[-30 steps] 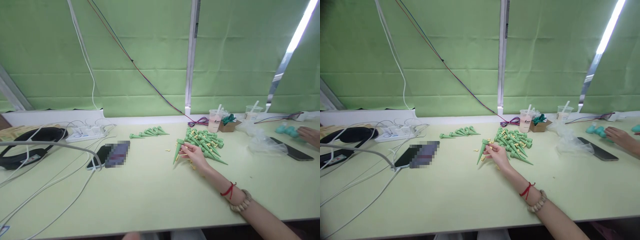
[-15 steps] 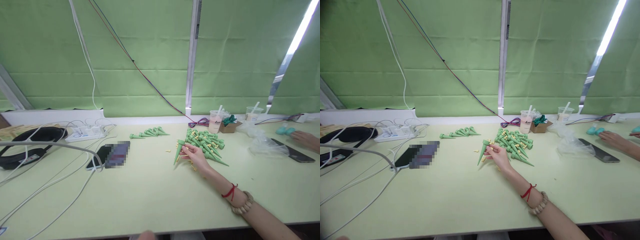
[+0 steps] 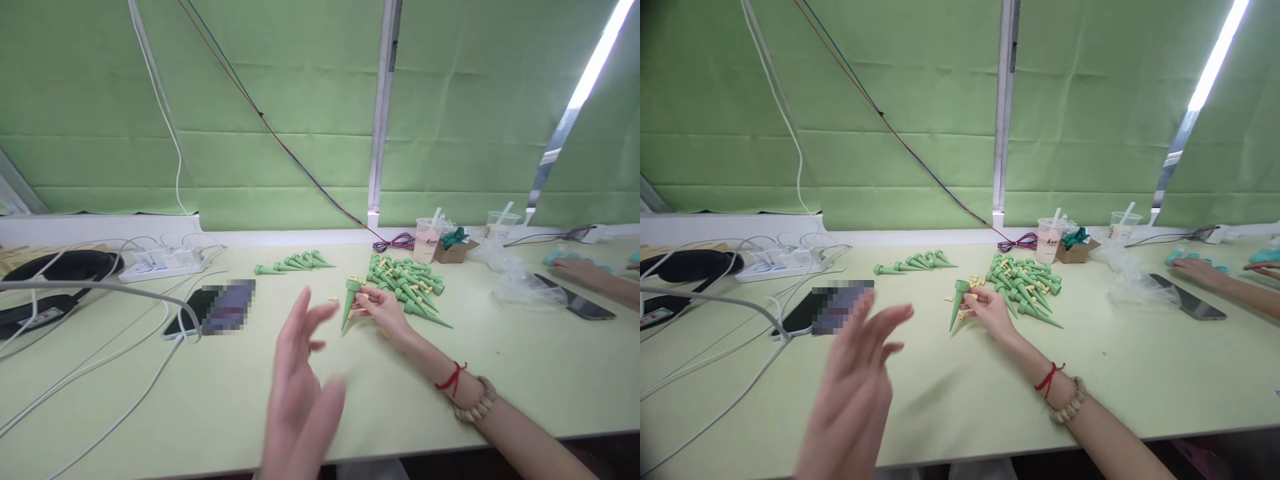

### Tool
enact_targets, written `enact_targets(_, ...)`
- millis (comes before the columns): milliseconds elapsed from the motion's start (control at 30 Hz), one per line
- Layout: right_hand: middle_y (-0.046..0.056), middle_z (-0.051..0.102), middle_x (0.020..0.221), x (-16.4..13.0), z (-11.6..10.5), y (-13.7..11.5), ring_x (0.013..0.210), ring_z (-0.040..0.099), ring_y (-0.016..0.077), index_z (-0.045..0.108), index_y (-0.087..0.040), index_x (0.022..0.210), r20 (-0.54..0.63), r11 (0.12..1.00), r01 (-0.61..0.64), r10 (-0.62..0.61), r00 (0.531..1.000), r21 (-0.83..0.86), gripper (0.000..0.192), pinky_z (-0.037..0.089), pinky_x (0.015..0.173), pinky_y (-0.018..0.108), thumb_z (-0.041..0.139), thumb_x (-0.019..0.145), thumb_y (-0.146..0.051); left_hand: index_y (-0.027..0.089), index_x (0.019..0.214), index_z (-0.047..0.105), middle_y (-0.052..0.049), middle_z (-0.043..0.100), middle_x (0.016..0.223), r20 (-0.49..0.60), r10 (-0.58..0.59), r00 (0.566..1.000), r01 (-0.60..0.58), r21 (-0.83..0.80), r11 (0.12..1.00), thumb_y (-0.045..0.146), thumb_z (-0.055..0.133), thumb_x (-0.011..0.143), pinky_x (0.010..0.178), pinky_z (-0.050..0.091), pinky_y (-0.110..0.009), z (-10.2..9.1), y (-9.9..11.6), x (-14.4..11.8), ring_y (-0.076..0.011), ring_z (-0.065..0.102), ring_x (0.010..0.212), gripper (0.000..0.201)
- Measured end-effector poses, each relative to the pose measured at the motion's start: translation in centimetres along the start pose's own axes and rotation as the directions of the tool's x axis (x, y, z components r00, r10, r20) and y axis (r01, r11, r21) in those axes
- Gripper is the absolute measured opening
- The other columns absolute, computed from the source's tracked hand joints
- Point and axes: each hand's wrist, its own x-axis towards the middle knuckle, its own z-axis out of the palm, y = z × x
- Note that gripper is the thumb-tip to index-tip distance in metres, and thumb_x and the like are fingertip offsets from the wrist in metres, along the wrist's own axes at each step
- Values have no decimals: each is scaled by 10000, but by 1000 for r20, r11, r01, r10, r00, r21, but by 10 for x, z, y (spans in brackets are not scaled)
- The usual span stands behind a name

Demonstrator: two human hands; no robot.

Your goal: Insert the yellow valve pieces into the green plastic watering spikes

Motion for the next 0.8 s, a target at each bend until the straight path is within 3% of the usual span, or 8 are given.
enact_targets(67,72,702,757,0,0,0,704,677,206,660,-119,919,55,999,49,-48,997,-23,424,562,647,335,684,634,-433,333,1346,287,-45,361,1378,-65,-63,996,69,99,993,412,498,804,998,302,-453,22,18,55,-266,294,1283,587)
enact_targets(133,72,704,776,-1,0,-2,708,675,196,660,-122,945,124,996,84,-79,989,-41,422,555,661,333,655,665,-438,245,1296,397,-112,370,1365,-30,-190,981,193,155,969,460,510,781,979,316,-447,32,16,95,-277,344,1250,569)
enact_targets(167,70,704,777,-2,0,-4,708,674,190,659,-125,954,156,994,95,-86,984,-50,417,551,662,326,641,680,-440,208,1258,452,-138,422,1322,18,-248,969,242,154,958,465,519,772,955,343,-439,32,8,107,-278,407,1202,553)
enact_targets(233,61,702,751,-4,1,-7,688,670,178,663,-130,957,204,991,109,-91,975,-78,402,544,647,305,613,708,-442,157,1136,572,-144,568,1161,247,-254,935,239,89,967,435,557,753,897,403,-392,28,-11,121,-254,545,1042,474)
enact_targets(300,54,697,725,-5,1,-8,662,666,174,659,-135,980,239,985,127,-97,966,-115,400,538,620,294,582,737,-443,143,1015,650,-116,655,1001,384,-250,889,267,8,964,406,628,699,839,443,-365,21,-29,127,-237,613,898,412)
enact_targets(367,55,692,734,-4,0,-8,666,661,180,638,-138,1032,218,969,177,-138,966,-172,419,536,607,299,591,734,-429,139,991,667,-105,678,942,417,-278,865,336,-71,939,400,668,661,806,463,-360,17,-39,129,-228,636,827,420)
enact_targets(567,79,699,802,2,-8,-10,724,653,201,687,-152,820,101,888,298,-281,954,-350,247,533,695,345,656,679,-353,116,960,680,-125,663,939,377,-328,866,409,-158,899,394,710,619,768,483,-365,18,-45,130,-210,636,759,441)
enact_targets(800,68,693,695,-6,-4,-12,631,656,192,676,-155,754,130,948,164,-133,983,-273,294,534,622,308,639,683,-437,135,798,688,-82,611,895,359,-261,896,350,-210,913,375,668,662,741,482,-318,19,-49,113,-171,571,772,277)
